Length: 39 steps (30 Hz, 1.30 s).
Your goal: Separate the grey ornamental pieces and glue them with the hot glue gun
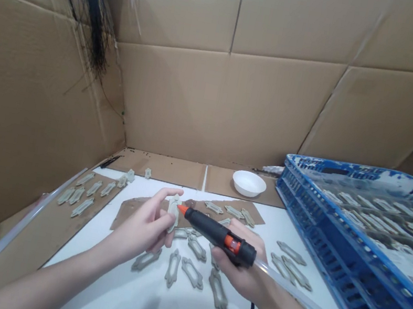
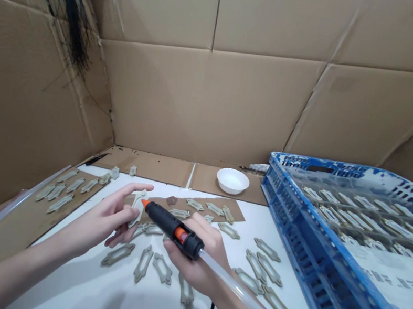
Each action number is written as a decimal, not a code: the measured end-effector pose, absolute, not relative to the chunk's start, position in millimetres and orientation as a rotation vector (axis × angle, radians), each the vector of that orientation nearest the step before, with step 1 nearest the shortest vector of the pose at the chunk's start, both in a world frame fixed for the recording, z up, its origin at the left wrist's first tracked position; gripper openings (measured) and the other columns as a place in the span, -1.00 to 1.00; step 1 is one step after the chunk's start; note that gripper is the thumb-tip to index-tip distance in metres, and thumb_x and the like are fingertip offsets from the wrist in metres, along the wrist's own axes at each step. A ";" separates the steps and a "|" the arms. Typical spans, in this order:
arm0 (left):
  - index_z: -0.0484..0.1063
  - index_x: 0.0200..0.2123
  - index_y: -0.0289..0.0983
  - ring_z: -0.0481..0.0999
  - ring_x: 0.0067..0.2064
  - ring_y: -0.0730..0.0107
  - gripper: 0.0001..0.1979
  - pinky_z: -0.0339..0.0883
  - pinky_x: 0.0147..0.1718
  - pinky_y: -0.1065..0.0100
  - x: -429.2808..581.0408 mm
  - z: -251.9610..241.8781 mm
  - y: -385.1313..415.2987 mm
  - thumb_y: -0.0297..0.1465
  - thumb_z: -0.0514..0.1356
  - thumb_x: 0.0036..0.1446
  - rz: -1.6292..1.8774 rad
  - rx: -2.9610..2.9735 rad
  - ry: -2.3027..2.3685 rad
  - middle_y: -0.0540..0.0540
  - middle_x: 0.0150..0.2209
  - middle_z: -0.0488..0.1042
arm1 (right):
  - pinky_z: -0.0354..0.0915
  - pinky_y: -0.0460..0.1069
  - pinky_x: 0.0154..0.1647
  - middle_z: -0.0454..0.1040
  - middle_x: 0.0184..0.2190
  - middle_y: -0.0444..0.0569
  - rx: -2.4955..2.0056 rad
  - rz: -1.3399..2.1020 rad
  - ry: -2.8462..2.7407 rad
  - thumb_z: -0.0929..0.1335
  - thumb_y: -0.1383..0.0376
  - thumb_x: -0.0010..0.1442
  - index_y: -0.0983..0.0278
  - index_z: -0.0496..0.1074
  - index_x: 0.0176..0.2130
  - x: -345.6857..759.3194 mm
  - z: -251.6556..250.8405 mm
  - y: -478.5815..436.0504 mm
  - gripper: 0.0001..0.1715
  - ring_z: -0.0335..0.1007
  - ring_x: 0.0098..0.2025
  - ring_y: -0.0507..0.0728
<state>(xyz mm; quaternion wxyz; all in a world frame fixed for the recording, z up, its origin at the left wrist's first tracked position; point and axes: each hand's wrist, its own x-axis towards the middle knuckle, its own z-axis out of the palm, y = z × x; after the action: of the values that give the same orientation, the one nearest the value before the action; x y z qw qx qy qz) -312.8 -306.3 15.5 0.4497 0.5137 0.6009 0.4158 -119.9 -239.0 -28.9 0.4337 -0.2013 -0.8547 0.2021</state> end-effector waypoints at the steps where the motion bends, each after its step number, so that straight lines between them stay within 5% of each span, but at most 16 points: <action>1: 0.03 0.07 -0.14 0.15 -0.74 0.60 -0.55 0.07 -0.74 0.56 -312.5 15.1 -306.5 -0.32 -0.01 0.08 1.026 1.276 1.487 0.11 -0.68 0.33 | 0.03 -0.07 -0.56 0.13 -0.61 -0.14 -0.505 0.496 -2.136 0.25 0.22 0.09 0.24 0.18 -0.52 -119.9 -29.1 -238.9 -0.79 0.11 -0.54 0.04; 39: 0.07 0.04 -0.13 0.13 -0.75 0.58 -0.60 0.00 -0.79 0.57 -309.7 14.5 -311.7 -0.39 -0.06 0.10 0.970 1.275 1.519 0.13 -0.73 0.29 | 0.01 -0.10 -0.58 0.07 -0.61 -0.16 -0.496 0.157 -2.241 0.26 0.19 0.08 0.27 0.13 -0.54 -119.9 -36.3 -238.0 -0.73 0.01 -0.60 -0.01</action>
<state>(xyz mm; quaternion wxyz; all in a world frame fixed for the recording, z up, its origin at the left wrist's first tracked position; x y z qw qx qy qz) -309.7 -311.7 14.5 0.4501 0.5155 0.6144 0.3925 -119.9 -238.0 -36.3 0.4082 -0.1967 -0.8893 0.0621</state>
